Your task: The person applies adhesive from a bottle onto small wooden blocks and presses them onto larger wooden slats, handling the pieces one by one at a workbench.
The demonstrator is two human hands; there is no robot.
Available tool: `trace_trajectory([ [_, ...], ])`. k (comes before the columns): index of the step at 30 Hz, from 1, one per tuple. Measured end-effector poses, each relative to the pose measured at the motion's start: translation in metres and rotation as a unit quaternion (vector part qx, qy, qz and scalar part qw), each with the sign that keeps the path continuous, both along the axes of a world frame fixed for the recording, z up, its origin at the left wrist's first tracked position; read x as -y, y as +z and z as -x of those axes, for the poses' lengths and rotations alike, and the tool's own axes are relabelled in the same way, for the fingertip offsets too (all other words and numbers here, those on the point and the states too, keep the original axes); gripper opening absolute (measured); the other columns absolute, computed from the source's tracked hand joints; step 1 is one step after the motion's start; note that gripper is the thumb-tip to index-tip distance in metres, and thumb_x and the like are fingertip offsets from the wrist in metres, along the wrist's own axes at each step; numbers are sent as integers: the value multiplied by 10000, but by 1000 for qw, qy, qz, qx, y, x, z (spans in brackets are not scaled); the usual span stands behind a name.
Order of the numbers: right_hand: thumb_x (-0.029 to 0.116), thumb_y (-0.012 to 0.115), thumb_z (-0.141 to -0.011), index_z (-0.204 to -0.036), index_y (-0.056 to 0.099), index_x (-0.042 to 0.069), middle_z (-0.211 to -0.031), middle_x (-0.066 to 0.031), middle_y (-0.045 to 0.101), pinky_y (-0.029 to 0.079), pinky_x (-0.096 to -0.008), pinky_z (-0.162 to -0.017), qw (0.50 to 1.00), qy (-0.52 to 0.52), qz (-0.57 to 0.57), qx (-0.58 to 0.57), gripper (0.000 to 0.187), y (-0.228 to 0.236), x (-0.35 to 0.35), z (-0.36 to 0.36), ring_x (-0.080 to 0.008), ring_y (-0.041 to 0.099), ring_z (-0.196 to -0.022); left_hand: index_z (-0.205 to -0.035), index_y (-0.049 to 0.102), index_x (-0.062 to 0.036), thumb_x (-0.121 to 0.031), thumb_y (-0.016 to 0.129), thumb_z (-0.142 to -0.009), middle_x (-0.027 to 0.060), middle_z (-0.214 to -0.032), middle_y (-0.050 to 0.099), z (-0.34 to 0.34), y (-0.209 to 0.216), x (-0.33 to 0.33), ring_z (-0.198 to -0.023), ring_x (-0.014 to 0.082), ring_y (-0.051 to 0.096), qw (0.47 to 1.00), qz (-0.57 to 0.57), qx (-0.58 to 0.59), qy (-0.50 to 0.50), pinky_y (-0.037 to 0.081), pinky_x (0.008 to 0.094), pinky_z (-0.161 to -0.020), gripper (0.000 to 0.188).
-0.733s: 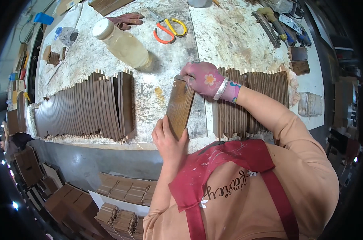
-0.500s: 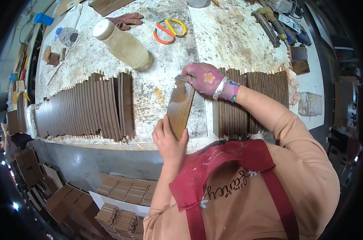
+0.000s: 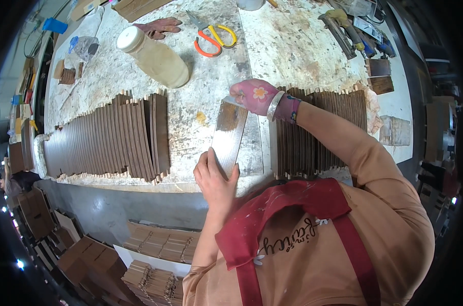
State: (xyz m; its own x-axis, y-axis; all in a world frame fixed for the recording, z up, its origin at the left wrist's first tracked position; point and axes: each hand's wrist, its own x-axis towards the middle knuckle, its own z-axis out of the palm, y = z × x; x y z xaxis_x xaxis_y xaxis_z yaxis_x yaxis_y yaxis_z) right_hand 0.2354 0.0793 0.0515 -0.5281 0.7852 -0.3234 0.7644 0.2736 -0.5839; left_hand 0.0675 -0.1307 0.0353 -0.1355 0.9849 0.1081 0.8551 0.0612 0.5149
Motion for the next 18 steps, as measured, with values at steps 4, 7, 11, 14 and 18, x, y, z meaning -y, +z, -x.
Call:
trace_trajectory([
  [4, 126, 610, -891, -1112, 658, 45, -1031, -143, 699, 512, -368, -871, 999, -3, 32, 5, 240, 8, -4, 2, -285, 670, -992, -1377, 469, -16, -185, 817, -673, 189, -1286, 484, 0, -1, 1, -1139, 386, 456, 1000, -1, 3, 2, 398, 472, -982, 804],
  [7, 114, 621, -885, -1118, 663, 36, -1028, -140, 700, 512, -356, -872, 998, 2, 64, 5, 249, 10, -9, 3, -274, 674, -986, -1380, 465, -16, -189, 813, -678, 191, -1286, 482, 0, -1, 1, -1143, 388, 453, 1000, 1, 3, 3, 398, 475, -985, 802],
  [11, 116, 620, -884, -1096, 668, 25, -1002, -139, 700, 511, -350, -861, 996, 13, 85, -26, 235, 10, -12, 0, -265, 678, -954, -1380, 469, -12, -213, 825, -675, 178, -1287, 493, 1, -4, 1, -1149, 380, 460, 1000, 7, -5, 5, 391, 475, -997, 815],
  [14, 126, 616, -884, -1065, 668, 22, -984, -140, 697, 509, -357, -851, 992, 7, 124, -30, 215, 21, -13, 0, -266, 676, -938, -1380, 467, -17, -209, 815, -686, 186, -1284, 489, 2, -5, 2, -1150, 387, 456, 1000, 5, -9, 6, 395, 479, -995, 799],
  [18, 115, 555, -853, -963, 679, 37, -925, -173, 684, 507, -398, -806, 994, 39, 28, -96, 184, 4, -9, -9, -330, 658, -852, -1382, 463, -23, -204, 805, -697, 195, -1277, 487, 2, -5, 1, -1149, 395, 453, 1000, -4, -9, -2, 398, 481, -992, 787],
])
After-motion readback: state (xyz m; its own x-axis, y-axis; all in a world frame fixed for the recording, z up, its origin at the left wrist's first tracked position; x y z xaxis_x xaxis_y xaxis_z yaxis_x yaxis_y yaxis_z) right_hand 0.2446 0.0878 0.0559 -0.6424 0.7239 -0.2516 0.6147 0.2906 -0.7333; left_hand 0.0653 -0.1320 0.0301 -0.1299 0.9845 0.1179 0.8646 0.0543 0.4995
